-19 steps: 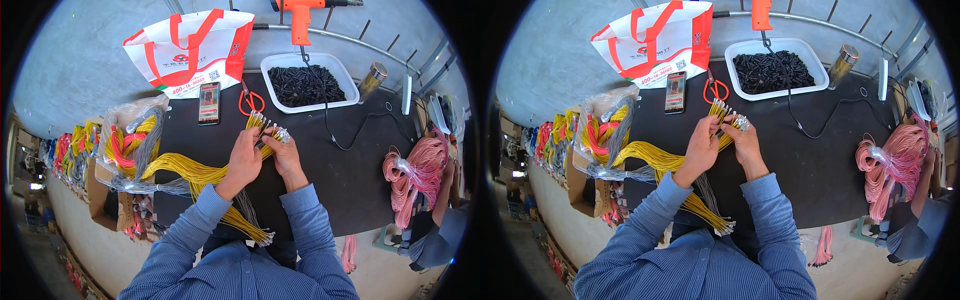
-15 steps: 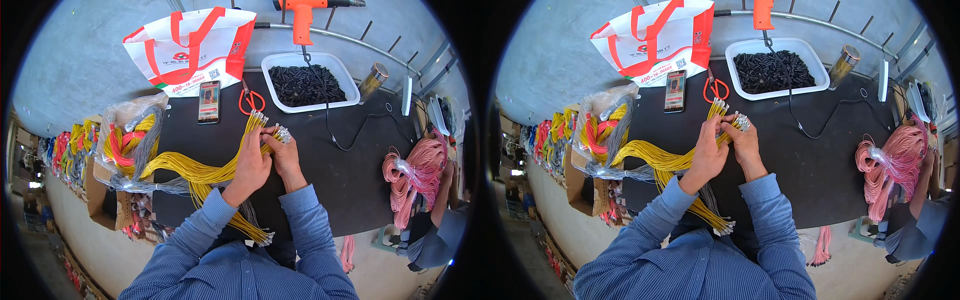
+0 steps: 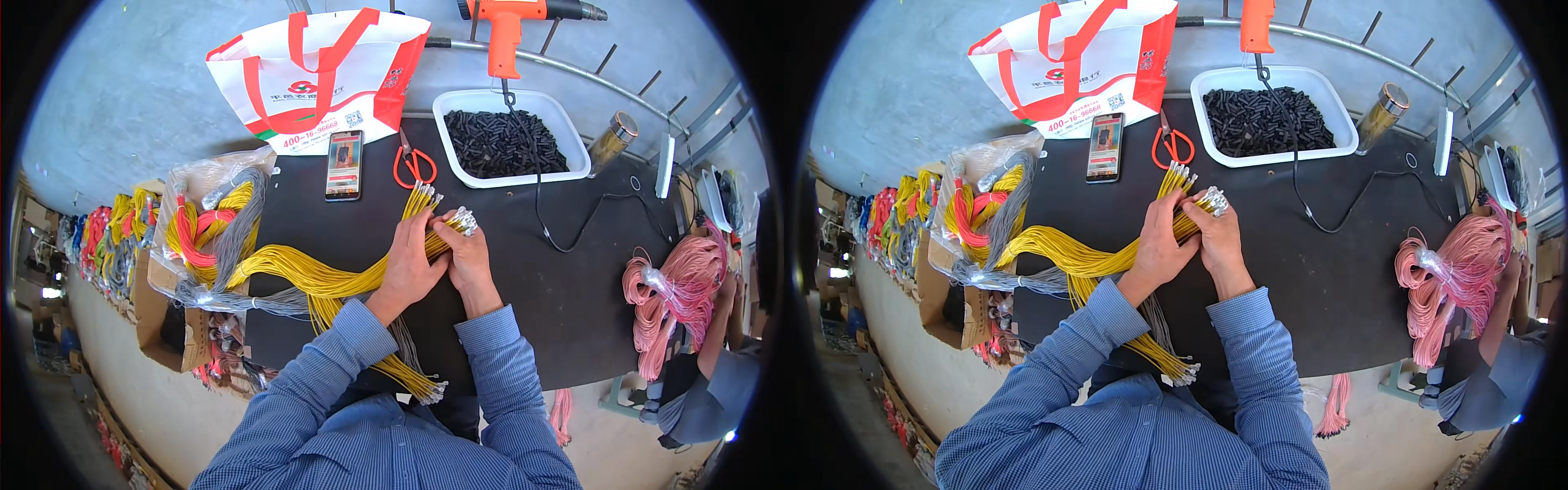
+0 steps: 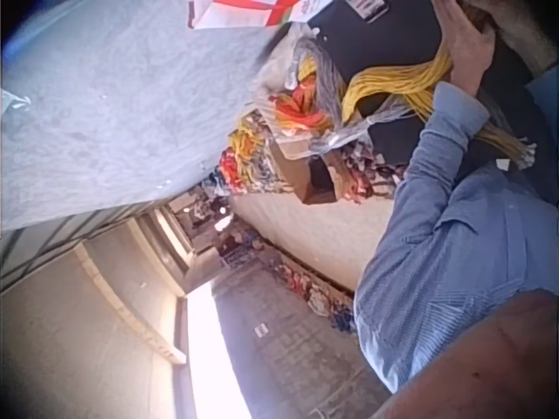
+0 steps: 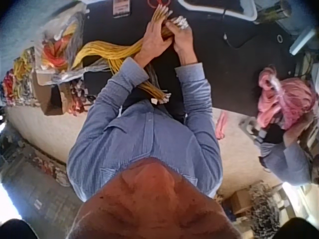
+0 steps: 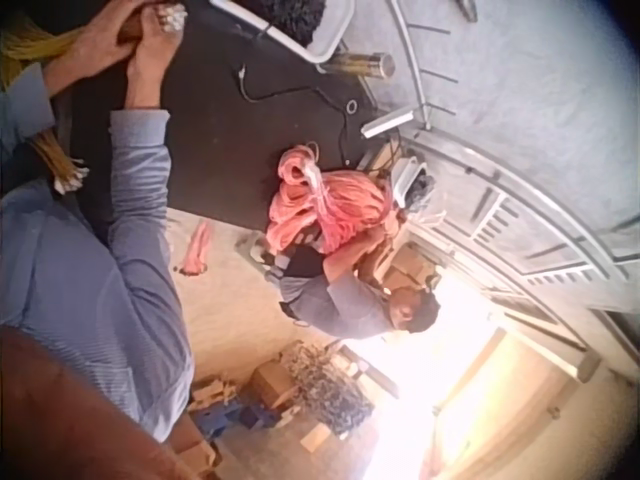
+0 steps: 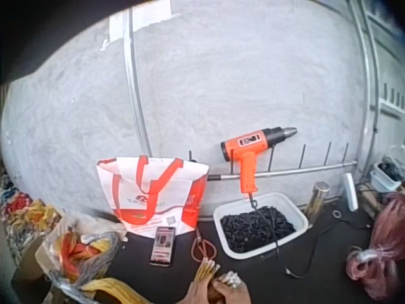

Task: Assembling and organizing yellow wire harnesses by attaching small connectors to the wire ends.

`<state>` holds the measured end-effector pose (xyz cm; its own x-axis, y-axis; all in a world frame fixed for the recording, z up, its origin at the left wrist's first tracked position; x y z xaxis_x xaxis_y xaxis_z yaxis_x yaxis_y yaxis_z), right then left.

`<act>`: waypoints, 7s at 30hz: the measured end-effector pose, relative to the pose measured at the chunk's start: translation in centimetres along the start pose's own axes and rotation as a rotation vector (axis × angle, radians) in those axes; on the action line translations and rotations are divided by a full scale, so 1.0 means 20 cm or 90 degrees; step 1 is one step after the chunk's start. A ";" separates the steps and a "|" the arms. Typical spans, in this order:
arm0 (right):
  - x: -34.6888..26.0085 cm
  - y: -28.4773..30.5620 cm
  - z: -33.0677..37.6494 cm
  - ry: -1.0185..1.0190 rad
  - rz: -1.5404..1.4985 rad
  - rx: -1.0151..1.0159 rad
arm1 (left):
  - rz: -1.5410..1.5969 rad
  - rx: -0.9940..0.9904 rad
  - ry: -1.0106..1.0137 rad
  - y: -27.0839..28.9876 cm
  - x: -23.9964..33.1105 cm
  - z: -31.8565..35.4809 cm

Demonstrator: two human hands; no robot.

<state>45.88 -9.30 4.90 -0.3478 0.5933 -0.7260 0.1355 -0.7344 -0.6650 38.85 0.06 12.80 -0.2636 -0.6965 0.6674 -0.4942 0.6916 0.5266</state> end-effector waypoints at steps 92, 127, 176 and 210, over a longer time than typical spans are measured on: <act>-0.28 0.09 0.12 0.110 0.295 -0.049 | 0.557 -0.324 0.404 -0.27 -0.29 -0.08; -0.37 0.08 0.17 0.274 0.462 0.048 | 0.515 -0.316 0.408 -0.28 -0.29 -0.09; -0.34 -0.03 0.19 0.441 0.701 0.044 | 0.570 -0.296 0.457 -0.30 -0.35 -0.07; -0.25 0.10 0.12 0.227 0.488 0.015 | 0.661 -0.278 0.454 -0.31 -0.34 -0.08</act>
<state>45.57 -14.56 7.63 0.1468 -0.0063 -0.9891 0.1945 -0.9803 0.0351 45.04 0.84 5.92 0.2006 0.3458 0.9166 0.0110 0.9348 -0.3550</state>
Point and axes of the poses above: each hand's wrist, its own z-axis away from the middle knuckle, its own y-axis out of the back of the hand, x = y × z, the point moved 10 cm from there along -z, towards the middle knuckle, and after that the axes turned 2 degrees about x, right-handed, at the moved point
